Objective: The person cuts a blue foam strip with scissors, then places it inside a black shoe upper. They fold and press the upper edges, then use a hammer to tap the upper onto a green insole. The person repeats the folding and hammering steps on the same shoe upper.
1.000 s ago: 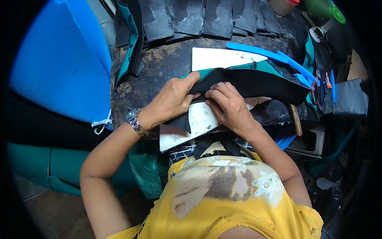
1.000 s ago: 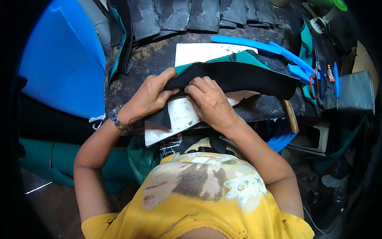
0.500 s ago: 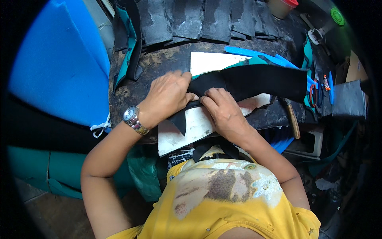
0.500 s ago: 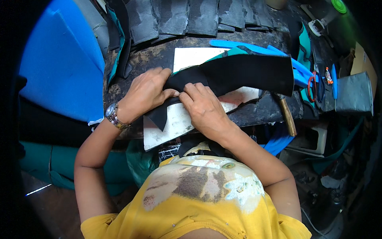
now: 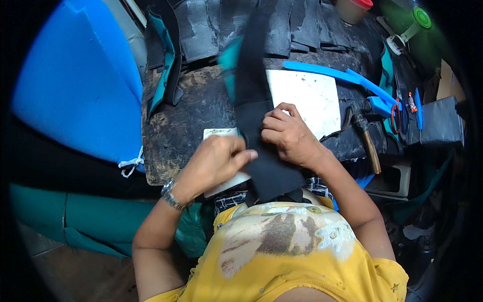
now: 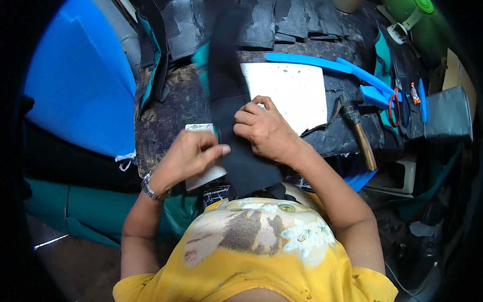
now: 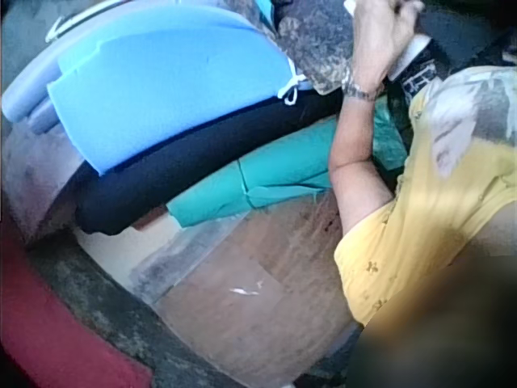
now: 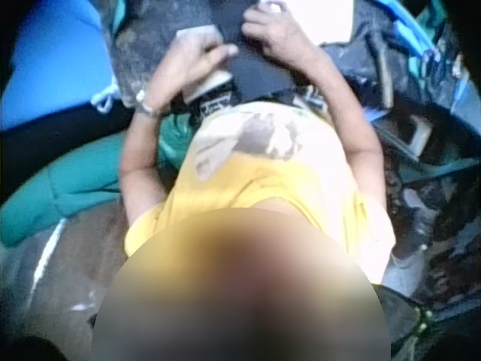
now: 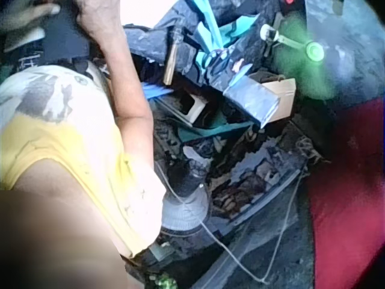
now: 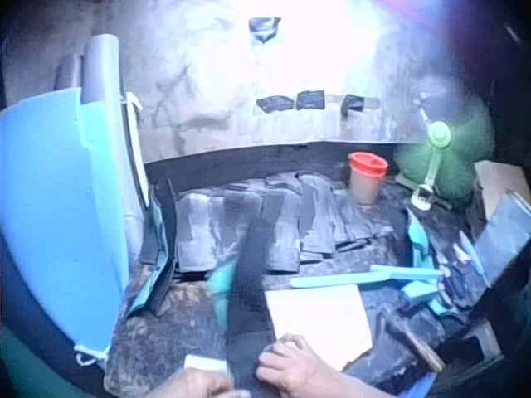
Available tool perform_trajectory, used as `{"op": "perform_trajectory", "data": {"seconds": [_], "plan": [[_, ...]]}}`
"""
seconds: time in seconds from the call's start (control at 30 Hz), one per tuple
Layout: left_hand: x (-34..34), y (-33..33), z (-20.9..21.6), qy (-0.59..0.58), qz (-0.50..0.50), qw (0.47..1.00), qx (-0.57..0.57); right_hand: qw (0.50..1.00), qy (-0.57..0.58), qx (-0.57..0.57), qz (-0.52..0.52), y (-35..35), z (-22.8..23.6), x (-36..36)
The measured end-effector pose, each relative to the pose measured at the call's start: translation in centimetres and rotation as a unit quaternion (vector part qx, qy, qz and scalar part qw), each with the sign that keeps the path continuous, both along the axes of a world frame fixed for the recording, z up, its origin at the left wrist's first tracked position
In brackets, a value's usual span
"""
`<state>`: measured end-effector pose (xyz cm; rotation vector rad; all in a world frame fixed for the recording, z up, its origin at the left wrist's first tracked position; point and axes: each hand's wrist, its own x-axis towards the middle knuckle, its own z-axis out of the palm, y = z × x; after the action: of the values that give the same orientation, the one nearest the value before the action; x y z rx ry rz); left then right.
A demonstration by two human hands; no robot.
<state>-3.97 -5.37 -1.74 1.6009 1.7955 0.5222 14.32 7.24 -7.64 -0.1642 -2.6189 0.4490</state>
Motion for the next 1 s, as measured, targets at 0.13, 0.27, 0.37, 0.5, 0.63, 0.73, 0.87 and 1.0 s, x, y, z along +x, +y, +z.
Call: {"op": "perform_trajectory", "data": {"seconds": [0.13, 0.27, 0.37, 0.5, 0.63, 0.73, 0.87, 1.0], "plan": [[0.5, -0.2, 0.0, 0.127, -0.114, 0.957, 0.237, 0.984, 0.001, -0.153, 0.088, 1.7, 0.1, 0.4], [0.3, 1.6, -1.8, 0.124, -0.237, 0.92, 0.286, 0.94, -0.057, -0.327, 0.078, 3.2, 1.7, 2.1], [1.0, 1.4, -2.9, 0.174, -0.236, 0.92, 0.261, 0.95, 0.142, -0.271, -0.06, 4.5, 3.5, 5.4], [3.3, 0.8, -4.0, 0.235, -0.17, 0.9, 0.325, 0.844, 0.268, -0.354, -0.302, 2.1, 3.7, 10.5], [5.0, 1.1, -4.6, 0.208, -0.119, 0.905, 0.351, 0.699, 0.312, -0.554, -0.328, -3.0, 1.9, 12.0], [5.9, 1.2, -4.4, 0.222, -0.071, 0.931, 0.28, 0.722, 0.22, -0.596, -0.275, -6.1, 0.6, 11.4], [7.2, 1.8, -3.8, 0.2, -0.059, 0.947, 0.246, 0.914, 0.148, -0.305, -0.223, -6.1, -0.2, 10.1], [7.8, 2.6, -3.6, 0.124, -0.006, 0.957, 0.26, 0.946, 0.083, -0.23, -0.213, -5.0, -0.5, 8.6]]}}
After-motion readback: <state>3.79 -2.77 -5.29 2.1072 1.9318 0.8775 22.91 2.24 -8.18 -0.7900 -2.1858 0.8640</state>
